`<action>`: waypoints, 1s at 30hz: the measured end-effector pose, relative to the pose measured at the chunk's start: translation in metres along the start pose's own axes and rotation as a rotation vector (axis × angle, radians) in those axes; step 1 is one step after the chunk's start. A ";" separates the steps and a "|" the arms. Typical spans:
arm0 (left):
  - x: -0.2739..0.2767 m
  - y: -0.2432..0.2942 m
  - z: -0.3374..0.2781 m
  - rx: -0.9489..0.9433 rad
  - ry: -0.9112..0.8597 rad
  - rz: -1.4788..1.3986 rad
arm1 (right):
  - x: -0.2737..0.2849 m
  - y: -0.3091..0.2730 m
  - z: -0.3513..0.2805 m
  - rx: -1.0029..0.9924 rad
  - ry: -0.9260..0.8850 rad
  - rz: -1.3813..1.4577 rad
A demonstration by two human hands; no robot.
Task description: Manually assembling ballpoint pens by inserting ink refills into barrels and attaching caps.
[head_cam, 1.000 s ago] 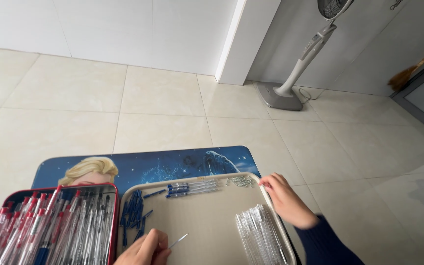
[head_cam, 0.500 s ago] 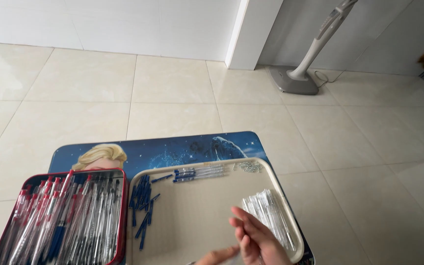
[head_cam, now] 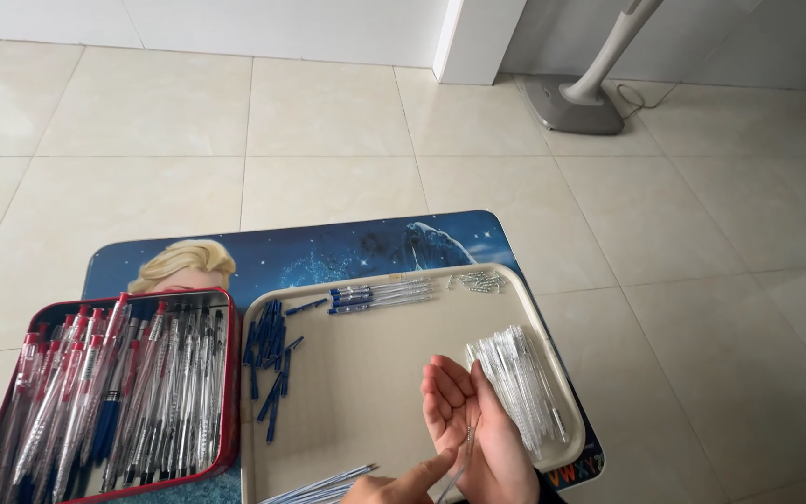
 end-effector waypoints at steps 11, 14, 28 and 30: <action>0.010 0.023 -0.004 -0.199 -0.105 -0.118 | -0.012 -0.005 -0.013 0.127 0.042 -0.129; 0.015 0.024 -0.003 -0.152 -0.066 -0.124 | -0.013 -0.008 -0.015 0.209 0.025 -0.192; 0.068 0.040 -0.025 0.158 0.058 -0.063 | -0.048 -0.076 -0.073 0.747 -0.079 -1.059; 0.077 0.040 -0.027 0.158 0.098 -0.083 | -0.042 -0.114 -0.075 0.845 -0.006 -1.356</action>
Point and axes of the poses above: each hand's wrist, its own z-axis towards the middle knuckle, its own x-axis out of the back of the hand, y = z × x, the point moved 8 cm from there along z, towards the middle knuckle, and after that the axes turned 6 degrees about -y, right-handed, at the moved point
